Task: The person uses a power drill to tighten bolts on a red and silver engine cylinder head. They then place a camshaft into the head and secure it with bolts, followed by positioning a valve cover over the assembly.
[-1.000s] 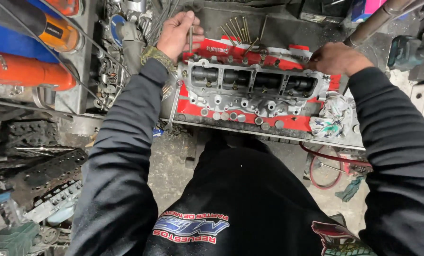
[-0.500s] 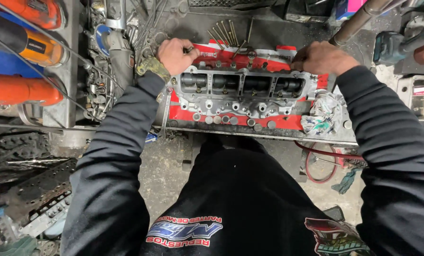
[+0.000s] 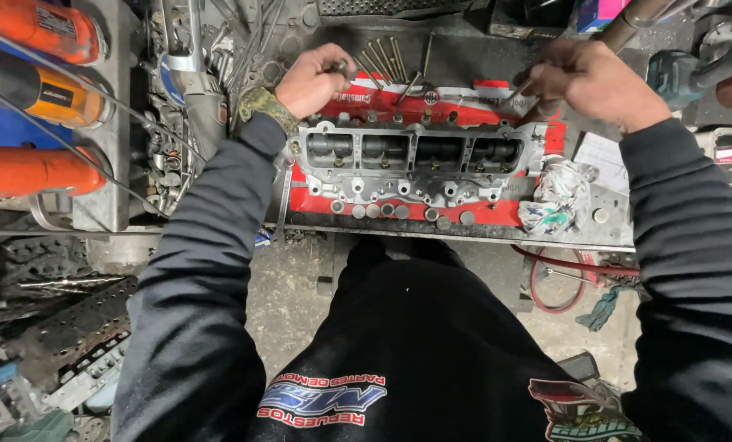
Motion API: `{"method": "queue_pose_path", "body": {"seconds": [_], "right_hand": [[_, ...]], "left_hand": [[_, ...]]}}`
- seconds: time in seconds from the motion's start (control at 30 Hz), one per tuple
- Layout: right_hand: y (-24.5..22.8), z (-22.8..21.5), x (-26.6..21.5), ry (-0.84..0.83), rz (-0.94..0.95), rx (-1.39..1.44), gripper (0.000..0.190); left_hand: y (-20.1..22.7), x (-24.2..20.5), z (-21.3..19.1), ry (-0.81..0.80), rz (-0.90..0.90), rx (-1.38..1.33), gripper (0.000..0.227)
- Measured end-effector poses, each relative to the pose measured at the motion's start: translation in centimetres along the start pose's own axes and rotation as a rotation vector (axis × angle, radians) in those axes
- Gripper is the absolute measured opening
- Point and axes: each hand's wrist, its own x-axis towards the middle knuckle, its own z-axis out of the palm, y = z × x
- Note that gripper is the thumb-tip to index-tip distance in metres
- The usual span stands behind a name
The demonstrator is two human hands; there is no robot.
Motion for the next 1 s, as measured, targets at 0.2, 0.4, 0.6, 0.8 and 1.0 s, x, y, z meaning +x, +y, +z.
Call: {"method": "queue_pose_path", "body": {"seconds": [0.2,0.4,0.6,0.8,1.0], "right_hand": [[5.1,3.7,4.2,0.119,-0.067,1.28,0.015],[3.7,6.6,6.2,0.144,-0.266,0.045,0.018],[5.4,10.8,7.4,-0.05,-0.29,-0.693,0.034],[3.9,10.2,6.4,-0.097,-0.396,-0.642,0.02],[2.6,7.0,5.9,-0.005,-0.438,-0.216,0.013]], "left_hand": [[1.8,1.5,2.2,-0.25,-0.028,0.34,0.023],[-0.4,2.1,2.9,-0.422,0.017,0.534,0.026],[-2.7,1.4,3.6,-0.292,0.187,0.666,0.014],[-1.8,-0.2,4.6,-0.158,0.141,0.724,0.02],[4.0,-2.2,4.4,0.25,0.282,0.566,0.026]]}}
